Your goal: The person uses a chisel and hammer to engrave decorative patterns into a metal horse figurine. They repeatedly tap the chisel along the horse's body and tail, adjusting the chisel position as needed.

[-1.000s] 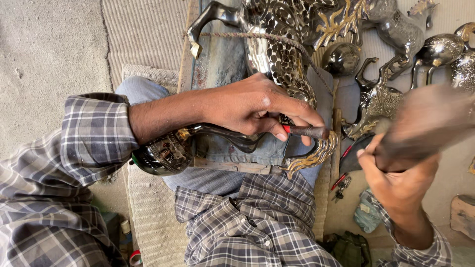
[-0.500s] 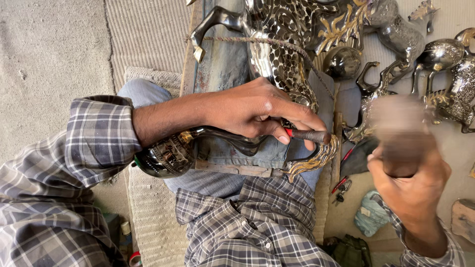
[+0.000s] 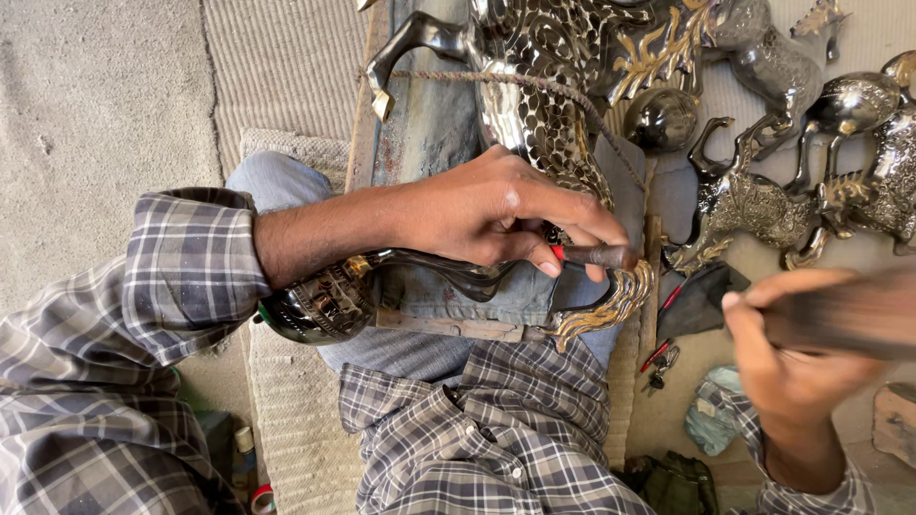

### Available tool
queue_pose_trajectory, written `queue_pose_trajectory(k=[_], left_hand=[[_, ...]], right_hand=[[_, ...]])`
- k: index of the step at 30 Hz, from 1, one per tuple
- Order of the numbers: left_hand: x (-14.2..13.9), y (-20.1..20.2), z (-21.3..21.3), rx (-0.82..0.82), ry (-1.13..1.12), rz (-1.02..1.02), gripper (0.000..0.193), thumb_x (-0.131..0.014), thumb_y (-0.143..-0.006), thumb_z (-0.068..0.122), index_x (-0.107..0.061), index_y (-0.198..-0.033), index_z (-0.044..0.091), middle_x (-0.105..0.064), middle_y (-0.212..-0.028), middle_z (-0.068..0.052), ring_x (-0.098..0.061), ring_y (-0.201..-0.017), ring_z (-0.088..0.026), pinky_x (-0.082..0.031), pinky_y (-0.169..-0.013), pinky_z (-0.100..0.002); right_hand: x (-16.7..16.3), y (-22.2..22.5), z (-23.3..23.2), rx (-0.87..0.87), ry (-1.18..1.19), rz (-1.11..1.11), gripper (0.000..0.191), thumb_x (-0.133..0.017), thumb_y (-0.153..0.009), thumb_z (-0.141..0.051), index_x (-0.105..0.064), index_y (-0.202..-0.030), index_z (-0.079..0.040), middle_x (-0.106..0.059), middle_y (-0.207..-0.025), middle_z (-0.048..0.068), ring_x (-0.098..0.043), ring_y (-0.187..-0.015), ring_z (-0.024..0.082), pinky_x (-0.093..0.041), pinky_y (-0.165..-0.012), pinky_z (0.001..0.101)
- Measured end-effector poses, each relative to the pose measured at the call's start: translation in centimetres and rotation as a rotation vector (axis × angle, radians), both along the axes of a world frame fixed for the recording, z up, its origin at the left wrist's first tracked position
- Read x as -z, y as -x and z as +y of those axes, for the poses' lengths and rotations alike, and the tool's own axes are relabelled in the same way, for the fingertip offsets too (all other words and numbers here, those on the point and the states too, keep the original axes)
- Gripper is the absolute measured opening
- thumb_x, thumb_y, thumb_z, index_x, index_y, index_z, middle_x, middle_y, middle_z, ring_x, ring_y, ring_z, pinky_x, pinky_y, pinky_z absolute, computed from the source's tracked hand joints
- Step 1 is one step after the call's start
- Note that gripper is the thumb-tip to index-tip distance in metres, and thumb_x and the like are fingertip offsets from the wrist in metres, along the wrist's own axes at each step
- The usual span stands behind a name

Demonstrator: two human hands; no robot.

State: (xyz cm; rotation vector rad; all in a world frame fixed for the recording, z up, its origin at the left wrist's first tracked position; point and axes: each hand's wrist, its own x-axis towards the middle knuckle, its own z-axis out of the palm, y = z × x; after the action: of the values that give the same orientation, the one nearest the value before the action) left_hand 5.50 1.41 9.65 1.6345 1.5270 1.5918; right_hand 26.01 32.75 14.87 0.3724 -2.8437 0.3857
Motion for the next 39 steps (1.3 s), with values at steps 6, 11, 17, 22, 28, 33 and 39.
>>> queue_pose_trajectory(k=[6,11,17,22,28,33,39], left_hand=[[-0.3,0.0,0.4,-0.039,0.060,-0.154,0.048,-0.076,-0.095,0.009,-0.057,-0.139,0.013,-0.079,-0.122,0.000,-0.071,-0.063,-0.010,-0.052,-0.051,-0.029],[0.0,0.8,0.8,0.035,-0.120,0.103,0.051,-0.079,-0.099,0.013,-0.056,-0.144,0.016,-0.076,-0.123,-0.002,-0.077,-0.114,-0.016,-0.063,-0.079,-0.031],[0.8,1.2,1.5,0.188,-0.172,0.020,0.053,-0.072,-0.101,0.004,-0.056,-0.150,0.018,-0.076,-0.131,-0.004,-0.080,-0.111,-0.014,-0.062,-0.067,-0.027],[1.1,1.4,1.2,0.196,-0.041,-0.077,0.051,-0.077,-0.096,0.010,-0.058,-0.143,0.016,-0.080,-0.122,-0.004,-0.073,-0.068,-0.009,-0.049,-0.046,-0.029],[1.6,1.3,1.2,0.189,-0.165,-0.044,0.049,-0.076,-0.099,0.014,-0.056,-0.143,0.016,-0.077,-0.126,-0.004,-0.076,-0.091,-0.010,-0.054,-0.053,-0.026],[1.9,1.3,1.3,0.195,-0.099,-0.047,0.052,-0.077,-0.096,0.014,-0.057,-0.144,0.017,-0.080,-0.120,-0.003,-0.073,-0.070,-0.007,-0.043,-0.046,-0.030],[1.7,1.4,1.2,0.194,-0.083,-0.047,0.053,-0.077,-0.097,0.015,-0.057,-0.146,0.018,-0.080,-0.121,-0.002,-0.070,-0.066,-0.007,-0.044,-0.047,-0.030]], right_hand=[[2.8,-1.2,0.4,0.045,0.193,-0.035,0.099,-0.079,-0.089,0.004,-0.024,-0.169,-0.017,-0.069,-0.098,0.015,-0.072,-0.081,0.026,-0.058,-0.075,0.0379],[4.8,-3.1,1.7,0.040,0.098,0.142,0.104,-0.078,-0.089,0.003,-0.021,-0.172,-0.022,-0.070,-0.104,0.020,-0.075,-0.094,0.031,-0.061,-0.081,0.0378],[3.6,-4.9,1.7,0.120,0.116,0.287,0.088,-0.079,-0.099,0.013,-0.026,-0.163,-0.016,-0.065,-0.118,0.023,-0.071,-0.104,0.033,-0.059,-0.086,0.0392],[2.3,-5.6,-0.4,0.209,0.679,0.352,0.063,-0.080,-0.102,0.023,-0.040,-0.139,-0.009,-0.058,-0.103,0.010,-0.061,-0.084,0.020,-0.058,-0.077,0.0320],[0.4,-2.0,-1.8,0.065,0.103,0.223,0.054,-0.075,-0.081,0.026,-0.049,-0.122,0.001,-0.059,-0.090,0.014,-0.063,-0.079,0.026,-0.056,-0.068,0.0388],[-0.6,-0.5,-3.5,0.150,0.388,0.058,0.070,-0.071,-0.083,0.016,-0.037,-0.140,-0.009,-0.064,-0.097,0.013,-0.066,-0.082,0.022,-0.058,-0.070,0.0367],[0.4,-0.8,-2.2,0.068,0.422,0.044,0.090,-0.073,-0.097,0.011,-0.022,-0.164,-0.022,-0.064,-0.101,0.013,-0.068,-0.083,0.020,-0.060,-0.074,0.0321]])
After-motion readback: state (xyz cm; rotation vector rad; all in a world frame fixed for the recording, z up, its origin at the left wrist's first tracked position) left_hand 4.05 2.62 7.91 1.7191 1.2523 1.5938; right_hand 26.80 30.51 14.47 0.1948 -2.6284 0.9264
